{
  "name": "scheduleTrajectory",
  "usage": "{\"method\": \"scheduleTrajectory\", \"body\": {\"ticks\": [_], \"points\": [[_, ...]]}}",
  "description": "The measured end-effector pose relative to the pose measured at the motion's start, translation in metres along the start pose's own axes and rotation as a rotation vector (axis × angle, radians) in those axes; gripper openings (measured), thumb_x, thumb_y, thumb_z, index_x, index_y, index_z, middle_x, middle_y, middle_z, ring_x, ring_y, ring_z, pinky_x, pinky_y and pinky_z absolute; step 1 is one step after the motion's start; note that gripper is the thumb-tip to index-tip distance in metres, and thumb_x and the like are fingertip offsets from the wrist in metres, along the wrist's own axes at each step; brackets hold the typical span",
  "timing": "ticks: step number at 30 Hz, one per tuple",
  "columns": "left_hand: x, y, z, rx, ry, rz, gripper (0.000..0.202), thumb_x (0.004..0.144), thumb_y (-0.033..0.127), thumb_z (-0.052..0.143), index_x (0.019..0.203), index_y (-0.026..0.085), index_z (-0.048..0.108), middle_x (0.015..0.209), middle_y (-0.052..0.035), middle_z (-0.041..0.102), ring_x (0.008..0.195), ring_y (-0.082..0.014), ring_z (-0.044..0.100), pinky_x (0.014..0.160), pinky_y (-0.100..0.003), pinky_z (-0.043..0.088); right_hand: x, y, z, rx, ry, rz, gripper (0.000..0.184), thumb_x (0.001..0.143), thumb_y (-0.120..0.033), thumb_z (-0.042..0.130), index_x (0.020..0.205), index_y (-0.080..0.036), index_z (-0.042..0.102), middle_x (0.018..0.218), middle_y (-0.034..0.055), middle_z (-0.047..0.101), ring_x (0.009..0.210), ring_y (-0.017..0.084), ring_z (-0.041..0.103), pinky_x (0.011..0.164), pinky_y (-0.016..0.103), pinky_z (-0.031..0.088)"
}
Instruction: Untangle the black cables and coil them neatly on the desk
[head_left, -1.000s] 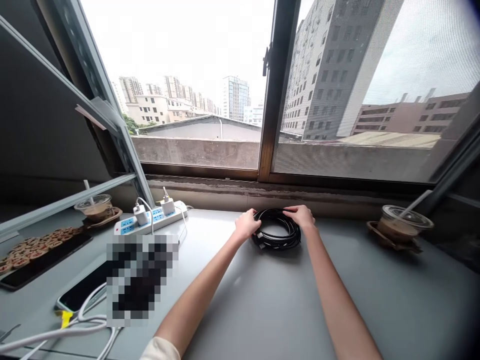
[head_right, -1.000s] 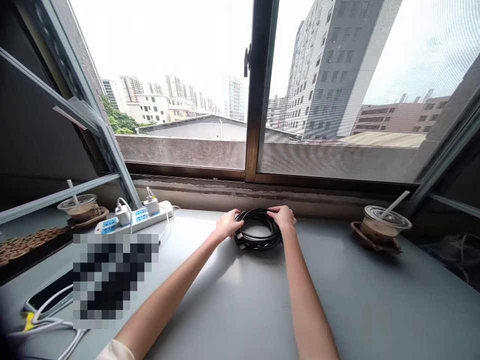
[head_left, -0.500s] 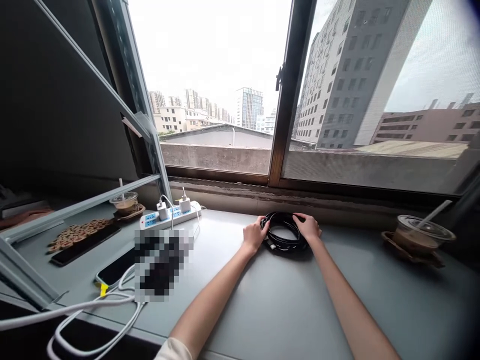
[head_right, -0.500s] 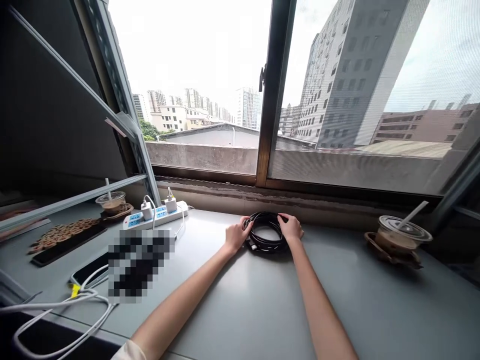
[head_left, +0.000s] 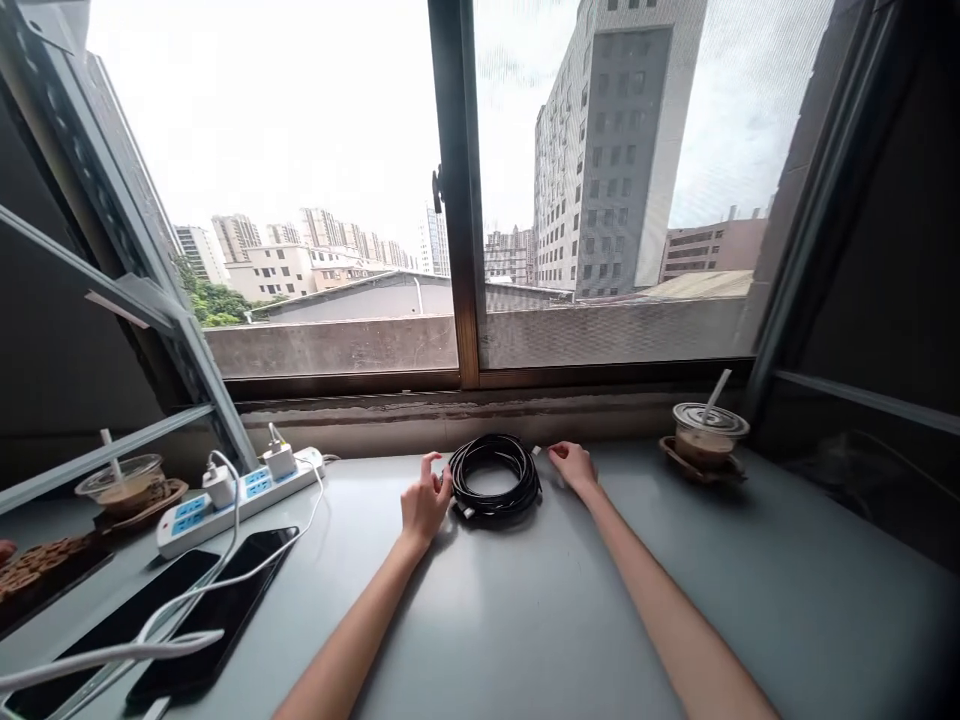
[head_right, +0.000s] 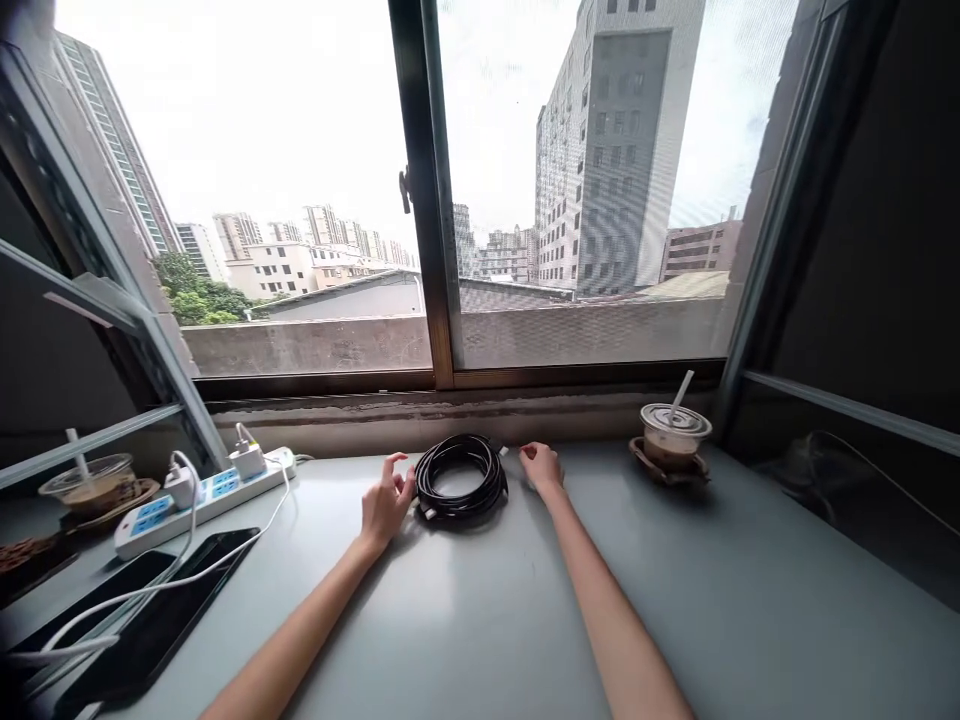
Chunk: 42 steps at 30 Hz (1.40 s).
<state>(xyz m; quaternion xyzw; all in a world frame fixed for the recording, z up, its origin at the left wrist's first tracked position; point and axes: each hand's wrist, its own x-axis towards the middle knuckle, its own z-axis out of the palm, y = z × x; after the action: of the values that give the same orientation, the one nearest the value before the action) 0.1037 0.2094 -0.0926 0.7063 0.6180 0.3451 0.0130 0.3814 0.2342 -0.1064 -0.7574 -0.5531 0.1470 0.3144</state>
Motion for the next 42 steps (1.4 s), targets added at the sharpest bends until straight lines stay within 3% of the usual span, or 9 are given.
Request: {"method": "scheduleTrajectory", "body": {"ticks": [8, 18, 23, 31, 38, 42], "points": [[-0.001, -0.001, 0.0, -0.002, 0.069, -0.032, 0.022, 0.088, 0.029, 0.033, 0.109, 0.022, 0.039, 0.053, 0.0081, 0.051, 0.049, -0.0139, 0.053, 0.052, -0.022, 0.034, -0.019, 0.001, -0.002, -0.144, -0.081, -0.25, 0.026, 0.09, -0.034, 0.05, 0.105, -0.015, 0.058, 0.104, 0.0063, 0.06, 0.093, 0.016, 0.058, 0.082, 0.038, 0.049], [0.005, -0.013, -0.003, 0.015, 0.26, 0.034, 0.02, 0.084, 0.025, 0.035, 0.103, 0.023, 0.04, 0.072, 0.0024, 0.063, 0.057, -0.0146, 0.061, 0.056, -0.025, 0.041, -0.022, -0.006, -0.005, -0.202, -0.063, -0.289, 0.025, 0.09, -0.033, 0.05, 0.103, -0.015, 0.059, 0.1, 0.0057, 0.061, 0.092, 0.016, 0.058, 0.082, 0.037, 0.049], [0.007, -0.02, -0.005, 0.056, 0.332, 0.121, 0.018, 0.084, 0.024, 0.036, 0.101, 0.023, 0.041, 0.071, 0.0019, 0.063, 0.054, -0.0149, 0.061, 0.052, -0.024, 0.041, -0.025, -0.006, -0.006, -0.199, -0.058, -0.302, 0.024, 0.09, -0.033, 0.049, 0.101, -0.015, 0.059, 0.097, 0.0051, 0.061, 0.091, 0.016, 0.058, 0.081, 0.036, 0.049], [0.007, -0.019, -0.016, 0.108, 0.309, 0.329, 0.018, 0.083, 0.021, 0.035, 0.094, 0.021, 0.05, 0.074, -0.0032, 0.066, 0.07, -0.018, 0.064, 0.066, -0.028, 0.047, -0.029, -0.001, -0.004, -0.193, -0.052, -0.315, 0.023, 0.091, -0.033, 0.048, 0.102, -0.015, 0.059, 0.1, 0.0055, 0.06, 0.092, 0.016, 0.057, 0.081, 0.036, 0.048], [0.004, -0.016, -0.02, 0.084, 0.263, 0.389, 0.02, 0.082, 0.019, 0.036, 0.094, 0.019, 0.052, 0.076, -0.0058, 0.065, 0.074, -0.0191, 0.061, 0.074, -0.033, 0.047, -0.034, 0.0, -0.002, -0.206, -0.048, -0.315, 0.024, 0.091, -0.034, 0.047, 0.102, -0.016, 0.059, 0.099, 0.0053, 0.06, 0.091, 0.016, 0.056, 0.08, 0.035, 0.047], [0.001, -0.01, -0.017, 0.065, 0.205, 0.4, 0.02, 0.082, 0.016, 0.036, 0.095, 0.019, 0.051, 0.084, -0.0071, 0.064, 0.09, -0.0194, 0.059, 0.085, -0.033, 0.044, -0.035, 0.002, 0.0, -0.212, -0.04, -0.315, 0.022, 0.09, -0.031, 0.046, 0.1, -0.017, 0.059, 0.094, 0.0047, 0.061, 0.087, 0.015, 0.056, 0.076, 0.032, 0.045]]}}
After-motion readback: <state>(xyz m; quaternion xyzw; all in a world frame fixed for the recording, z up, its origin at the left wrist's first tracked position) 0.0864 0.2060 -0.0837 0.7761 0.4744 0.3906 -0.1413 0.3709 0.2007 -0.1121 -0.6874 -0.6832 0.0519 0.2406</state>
